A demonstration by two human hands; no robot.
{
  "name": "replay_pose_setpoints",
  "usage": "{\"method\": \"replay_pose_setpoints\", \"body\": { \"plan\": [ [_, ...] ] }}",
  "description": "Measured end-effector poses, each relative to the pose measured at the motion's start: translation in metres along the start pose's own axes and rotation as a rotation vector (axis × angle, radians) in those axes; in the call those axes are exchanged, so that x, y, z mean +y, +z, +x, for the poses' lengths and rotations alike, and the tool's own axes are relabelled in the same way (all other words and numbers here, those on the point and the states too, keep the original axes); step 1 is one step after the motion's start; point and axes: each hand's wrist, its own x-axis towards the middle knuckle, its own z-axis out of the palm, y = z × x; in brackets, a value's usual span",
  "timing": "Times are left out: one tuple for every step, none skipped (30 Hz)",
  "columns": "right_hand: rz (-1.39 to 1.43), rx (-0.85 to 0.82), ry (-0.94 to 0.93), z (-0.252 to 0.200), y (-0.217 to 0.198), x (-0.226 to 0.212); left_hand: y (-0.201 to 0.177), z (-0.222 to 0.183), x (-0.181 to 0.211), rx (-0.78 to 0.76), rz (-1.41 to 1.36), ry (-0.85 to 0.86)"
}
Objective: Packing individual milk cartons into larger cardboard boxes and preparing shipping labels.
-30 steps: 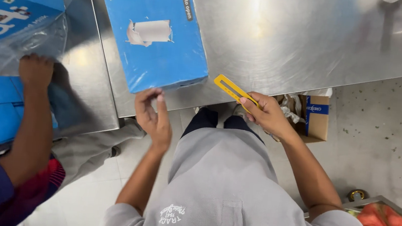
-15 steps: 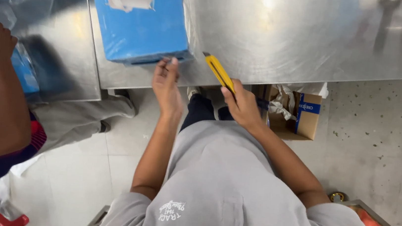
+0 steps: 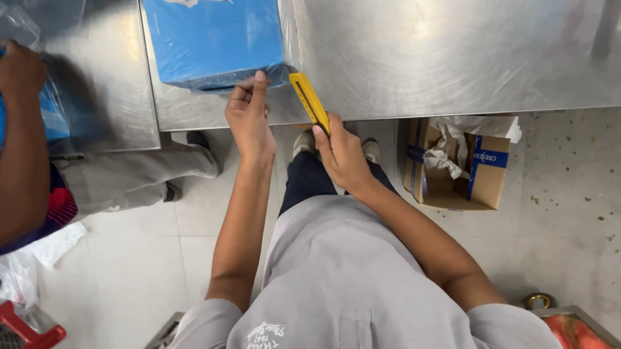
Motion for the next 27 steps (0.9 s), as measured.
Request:
{"method": "replay_pose_setpoints", "body": {
  "plan": [
    [-0.002,0.023,-0.006,0.001,0.007,0.001,-0.004,0.005,-0.003,-0.004,0.01,0.02],
    [0.001,0.039,-0.006,-0.001,0.015,0.001,-0.007,0.006,-0.004,-0.02,0.015,0.021],
    [0.01,0.059,-0.003,-0.005,0.024,0.001,-0.01,0.007,-0.005,-0.033,0.005,0.02],
    [0.018,0.079,-0.001,-0.008,0.033,0.001,-0.013,0.008,-0.006,-0.046,-0.006,0.018],
    [0.019,0.095,0.006,-0.007,0.044,0.001,-0.014,0.009,-0.004,-0.061,0.0,0.011],
    [0.034,0.111,0.033,-0.007,0.055,0.001,-0.015,0.01,-0.002,-0.071,-0.03,-0.036],
    [0.05,0.121,0.059,-0.007,0.066,0.001,-0.017,0.01,-0.001,-0.076,-0.061,-0.082],
    [0.05,0.132,0.065,-0.007,0.078,0.006,-0.017,0.01,0.002,-0.086,-0.056,-0.088],
    [0.031,0.14,0.077,-0.007,0.09,0.011,-0.018,0.009,0.004,-0.105,-0.07,-0.11],
    [0.011,0.147,0.089,-0.007,0.102,0.016,-0.019,0.009,0.006,-0.124,-0.083,-0.132],
    [0.013,0.162,0.094,-0.007,0.112,0.02,-0.018,0.007,0.013,-0.137,-0.076,-0.137],
    [-0.019,0.147,0.087,-0.007,0.122,0.025,-0.018,0.004,0.021,-0.165,-0.1,-0.16],
    [-0.05,0.133,0.081,-0.007,0.132,0.029,-0.017,0.001,0.027,-0.193,-0.124,-0.184],
    [-0.049,0.148,0.087,-0.01,0.135,0.026,-0.022,0.004,0.033,-0.207,-0.117,-0.19],
    [-0.044,0.142,0.103,-0.01,0.136,0.024,-0.024,0.009,0.038,-0.233,-0.152,-0.29],
    [-0.039,0.137,0.12,-0.01,0.137,0.022,-0.026,0.013,0.044,-0.259,-0.186,-0.391],
    [-0.036,0.152,0.121,-0.015,0.133,0.015,-0.033,0.019,0.051,-0.272,-0.178,-0.393],
    [-0.022,0.176,0.106,-0.021,0.128,0.007,-0.041,0.024,0.057,-0.319,-0.253,-0.379],
    [-0.018,0.195,0.089,-0.027,0.12,0.001,-0.047,0.028,0.062,-0.364,-0.337,-0.366],
    [-0.022,0.207,0.089,-0.033,0.115,0.003,-0.054,0.038,0.087,-0.376,-0.338,-0.37],
    [-0.009,0.219,0.128,-0.04,0.111,0.004,-0.063,0.046,0.114,-0.399,-0.511,-0.461],
    [0.004,0.231,0.167,-0.046,0.106,0.004,-0.072,0.055,0.14,-0.42,-0.684,-0.553],
    [0.0,0.234,0.161,-0.045,0.106,0.006,-0.085,0.064,0.152,-0.427,-0.688,-0.55],
    [0.038,0.266,0.244,-0.045,0.106,0.008,-0.098,0.074,0.164,-0.384,-0.918,-0.656],
    [0.07,0.293,0.326,-0.044,0.101,0.01,-0.109,0.082,0.173,-0.336,-1.155,-0.761],
    [0.06,0.293,0.318,-0.04,0.098,0.014,-0.115,0.09,0.17,-0.342,-1.167,-0.759],
    [0.094,0.322,0.322,-0.039,0.092,0.018,-0.123,0.095,0.165,-0.377,-1.222,-0.73]
  ]
}}
